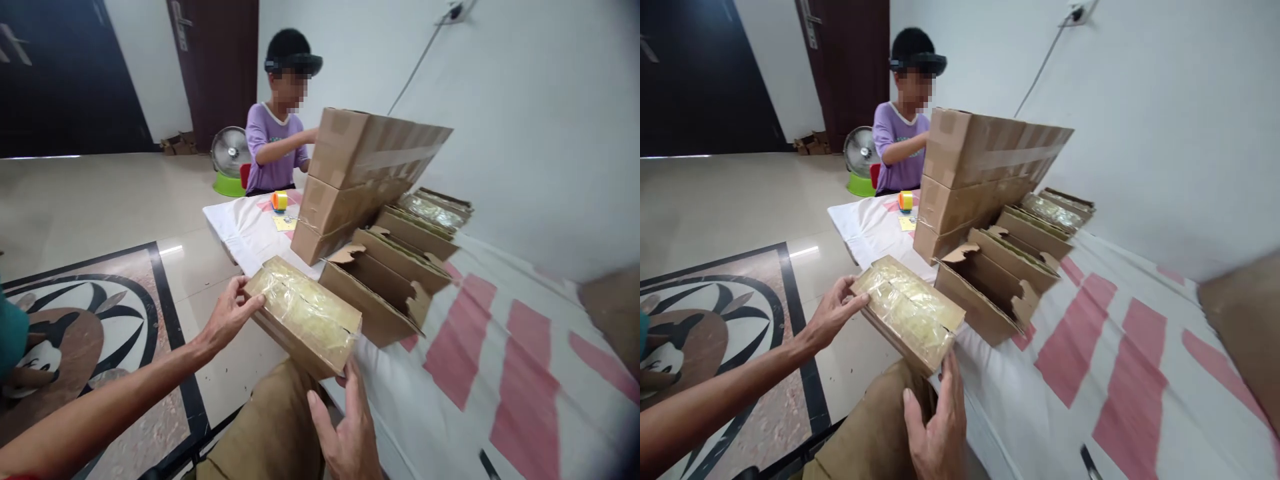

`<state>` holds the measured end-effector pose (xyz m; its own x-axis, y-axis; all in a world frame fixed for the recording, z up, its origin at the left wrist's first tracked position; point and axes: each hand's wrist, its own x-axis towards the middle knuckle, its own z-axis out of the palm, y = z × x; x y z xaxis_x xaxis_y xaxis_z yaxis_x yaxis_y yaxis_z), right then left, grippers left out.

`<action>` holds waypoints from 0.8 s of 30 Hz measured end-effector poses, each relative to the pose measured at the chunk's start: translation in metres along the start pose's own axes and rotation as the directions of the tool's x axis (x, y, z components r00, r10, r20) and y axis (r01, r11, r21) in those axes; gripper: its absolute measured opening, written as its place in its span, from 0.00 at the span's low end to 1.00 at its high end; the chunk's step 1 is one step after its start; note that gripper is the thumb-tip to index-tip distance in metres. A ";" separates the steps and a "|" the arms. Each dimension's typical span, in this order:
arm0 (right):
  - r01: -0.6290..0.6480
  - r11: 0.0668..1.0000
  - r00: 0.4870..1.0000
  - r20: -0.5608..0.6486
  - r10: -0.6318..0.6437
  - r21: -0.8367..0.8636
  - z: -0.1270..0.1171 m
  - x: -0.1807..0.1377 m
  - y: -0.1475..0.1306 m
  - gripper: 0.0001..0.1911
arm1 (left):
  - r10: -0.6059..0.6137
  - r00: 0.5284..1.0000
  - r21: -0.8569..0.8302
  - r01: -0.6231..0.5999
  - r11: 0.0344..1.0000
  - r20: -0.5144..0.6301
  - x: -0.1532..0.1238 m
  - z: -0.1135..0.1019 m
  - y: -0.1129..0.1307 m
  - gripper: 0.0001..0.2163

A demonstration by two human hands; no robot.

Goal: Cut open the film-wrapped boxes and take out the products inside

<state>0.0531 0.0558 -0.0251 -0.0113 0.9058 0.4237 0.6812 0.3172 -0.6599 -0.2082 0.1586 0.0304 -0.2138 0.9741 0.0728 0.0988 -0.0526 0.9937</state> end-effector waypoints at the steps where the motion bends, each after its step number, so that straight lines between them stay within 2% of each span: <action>1: -0.020 1.000 1.000 -0.018 0.020 -0.016 -0.013 -0.014 0.005 0.37 | -0.002 0.999 -0.006 0.002 1.000 0.051 -0.013 0.008 0.000 0.25; 5: -0.160 0.984 0.977 -0.154 0.147 -0.080 -0.061 -0.060 0.022 0.34 | 0.038 0.963 -0.002 -0.039 0.999 0.266 -0.058 0.049 0.000 0.21; 9: -0.337 0.936 0.891 -0.355 0.284 -0.097 -0.096 -0.090 0.040 0.32 | 0.104 0.900 -0.027 -0.102 0.994 0.423 -0.089 0.100 0.004 0.22; 12: -0.411 0.907 0.847 -0.409 0.340 -0.096 -0.117 -0.107 0.059 0.30 | 0.116 0.855 -0.054 -0.103 0.993 0.506 -0.099 0.131 0.005 0.25; 14: -0.438 0.897 0.830 -0.411 0.377 -0.061 -0.128 -0.115 0.071 0.31 | 0.071 0.842 -0.060 -0.046 0.997 0.535 -0.093 0.143 0.002 0.23; 17: -0.458 0.887 0.811 -0.387 0.439 0.046 -0.135 -0.122 0.083 0.35 | -0.013 0.885 -0.043 0.038 0.998 0.465 -0.069 0.152 -0.008 0.21; 19: -0.459 0.883 0.810 -0.361 0.461 0.097 -0.131 -0.123 0.088 0.36 | 0.017 0.934 0.012 -0.022 1.000 0.356 -0.048 0.155 -0.017 0.22; 21: -0.448 0.887 0.819 -0.346 0.458 0.115 -0.123 -0.122 0.093 0.35 | 0.159 0.954 0.090 -0.188 0.978 0.256 -0.030 0.160 -0.026 0.25; 22: -0.437 0.892 0.823 -0.348 0.449 0.117 -0.119 -0.122 0.096 0.35 | 0.256 0.942 0.131 -0.288 0.949 0.216 -0.023 0.163 -0.030 0.26; 24: -0.408 0.906 0.827 -0.376 0.418 0.110 -0.110 -0.122 0.104 0.35 | 0.433 0.885 0.198 -0.461 0.865 0.173 -0.012 0.170 -0.037 0.27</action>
<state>0.2059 -0.0522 -0.0775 0.5504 0.7762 0.3077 0.5414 -0.0512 -0.8392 -0.0437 0.1866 -0.0214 0.0213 0.8772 0.4797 0.3763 -0.4516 0.8090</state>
